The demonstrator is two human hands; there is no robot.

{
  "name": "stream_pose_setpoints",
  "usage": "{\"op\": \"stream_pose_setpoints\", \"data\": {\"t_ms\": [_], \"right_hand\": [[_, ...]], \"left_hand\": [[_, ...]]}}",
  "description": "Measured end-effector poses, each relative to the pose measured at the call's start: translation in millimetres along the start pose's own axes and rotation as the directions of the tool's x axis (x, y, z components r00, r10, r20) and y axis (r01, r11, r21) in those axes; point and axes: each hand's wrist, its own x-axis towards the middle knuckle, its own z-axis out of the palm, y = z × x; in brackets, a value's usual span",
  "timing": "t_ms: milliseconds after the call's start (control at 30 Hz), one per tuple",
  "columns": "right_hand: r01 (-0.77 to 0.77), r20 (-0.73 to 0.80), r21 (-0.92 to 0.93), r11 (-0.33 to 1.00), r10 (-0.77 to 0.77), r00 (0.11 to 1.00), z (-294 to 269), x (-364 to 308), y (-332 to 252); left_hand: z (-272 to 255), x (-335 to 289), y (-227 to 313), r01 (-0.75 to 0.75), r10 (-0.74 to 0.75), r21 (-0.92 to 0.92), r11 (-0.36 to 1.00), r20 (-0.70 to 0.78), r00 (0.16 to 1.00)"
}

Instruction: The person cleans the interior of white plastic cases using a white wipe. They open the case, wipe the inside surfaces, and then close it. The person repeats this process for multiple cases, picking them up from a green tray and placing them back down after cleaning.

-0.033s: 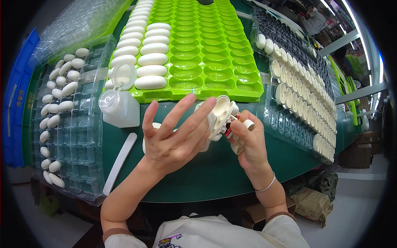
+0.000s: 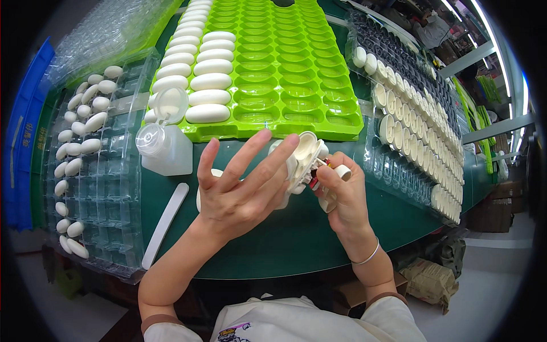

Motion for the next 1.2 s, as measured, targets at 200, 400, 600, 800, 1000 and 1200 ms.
{"op": "stream_pose_setpoints", "data": {"t_ms": [200,400,600,800,1000,1200], "right_hand": [[0.163,0.016,-0.353,0.921,-0.168,0.986,4.1,-2.3,-0.1],[0.225,-0.023,-0.205,0.952,-0.235,0.972,7.2,-2.7,-5.7],[0.09,0.074,0.171,0.981,-0.104,0.992,-1.7,1.5,-2.4],[-0.039,0.16,0.119,0.992,0.019,0.987,4.4,-3.0,2.9],[-0.006,0.136,0.084,0.996,-0.005,0.991,0.1,1.7,9.5],[0.02,0.132,-0.068,0.998,-0.011,0.991,2.4,-0.7,11.6]], "left_hand": [[2.8,-1.5,-1.8,0.015,-0.011,-0.039,0.999,0.107,0.994],[-5.6,0.5,-7.1,0.257,-0.135,-0.392,0.883,0.313,0.94],[-8.1,-2.5,-13.7,0.511,-0.169,-0.695,0.506,0.501,0.849],[-14.6,4.5,-8.5,0.566,-0.334,-0.824,0.005,0.532,0.778],[-13.8,2.2,-21.3,0.386,-0.163,-0.815,0.432,0.35,0.922],[-12.4,1.8,-7.3,0.57,-0.293,-0.775,0.273,0.498,0.817]]}}
